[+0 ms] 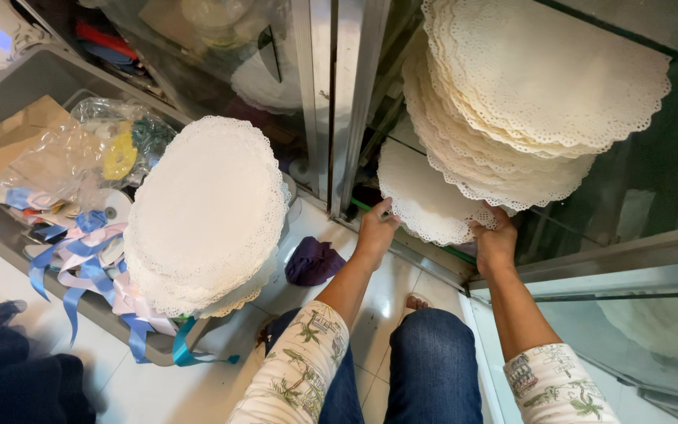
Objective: The person sits on the floor and repeatedly picks up white lace doilies from a stack in a storage bin, then places them one by one onto a stack inside a glass display cabinet. The person handles the doilies by hand, transferring them between the two locations.
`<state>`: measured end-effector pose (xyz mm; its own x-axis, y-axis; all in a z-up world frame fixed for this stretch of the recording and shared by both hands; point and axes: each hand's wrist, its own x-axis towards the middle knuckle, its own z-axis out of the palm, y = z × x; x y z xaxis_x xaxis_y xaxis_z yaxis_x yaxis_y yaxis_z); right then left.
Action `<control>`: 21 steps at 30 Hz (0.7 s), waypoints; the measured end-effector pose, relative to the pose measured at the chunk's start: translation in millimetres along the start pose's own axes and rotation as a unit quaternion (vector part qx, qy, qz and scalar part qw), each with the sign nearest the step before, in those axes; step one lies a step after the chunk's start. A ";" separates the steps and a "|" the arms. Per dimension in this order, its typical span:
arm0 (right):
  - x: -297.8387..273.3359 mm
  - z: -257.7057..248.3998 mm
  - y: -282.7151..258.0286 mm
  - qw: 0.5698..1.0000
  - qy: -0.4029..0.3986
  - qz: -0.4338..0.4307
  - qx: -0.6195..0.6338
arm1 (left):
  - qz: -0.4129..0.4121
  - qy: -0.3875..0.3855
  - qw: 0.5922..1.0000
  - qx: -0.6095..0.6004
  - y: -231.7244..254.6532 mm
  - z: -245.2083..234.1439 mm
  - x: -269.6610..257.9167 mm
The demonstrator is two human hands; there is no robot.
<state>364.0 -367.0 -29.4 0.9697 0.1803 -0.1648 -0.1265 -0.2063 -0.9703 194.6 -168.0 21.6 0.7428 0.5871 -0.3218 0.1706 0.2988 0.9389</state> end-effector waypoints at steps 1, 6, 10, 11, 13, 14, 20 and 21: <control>-2.2 -0.4 -2.4 1.000 -0.002 -0.001 -0.002 | 0.000 0.002 1.000 -0.002 -1.0 0.0 -0.8; -16.3 -0.2 -13.2 0.996 0.025 -0.080 -0.035 | 0.036 -0.032 0.998 -0.044 -20.2 -9.1 6.1; -49.5 -7.5 -33.3 0.990 0.020 -0.123 -0.071 | 0.064 -0.018 0.997 -0.038 -0.6 -25.6 -3.3; -60.0 -7.2 -42.2 0.984 0.022 -0.141 -0.110 | 0.060 -0.010 0.998 -0.027 9.1 -34.2 -13.4; -83.3 -2.4 -63.3 0.975 0.019 -0.161 -0.150 | 0.057 0.002 0.998 -0.018 24.4 -52.4 -33.4; -95.9 3.5 -75.4 0.973 0.014 -0.169 -0.159 | 0.052 0.012 0.998 -0.039 30.4 -62.9 -42.5; -147.6 63.8 -123.0 0.975 -0.088 -0.171 -0.113 | 0.047 0.086 0.982 -0.159 70.7 -126.1 -114.2; -158.7 76.6 -134.3 0.976 -0.137 -0.148 -0.077 | 0.032 0.104 0.973 -0.206 71.6 -133.9 -122.6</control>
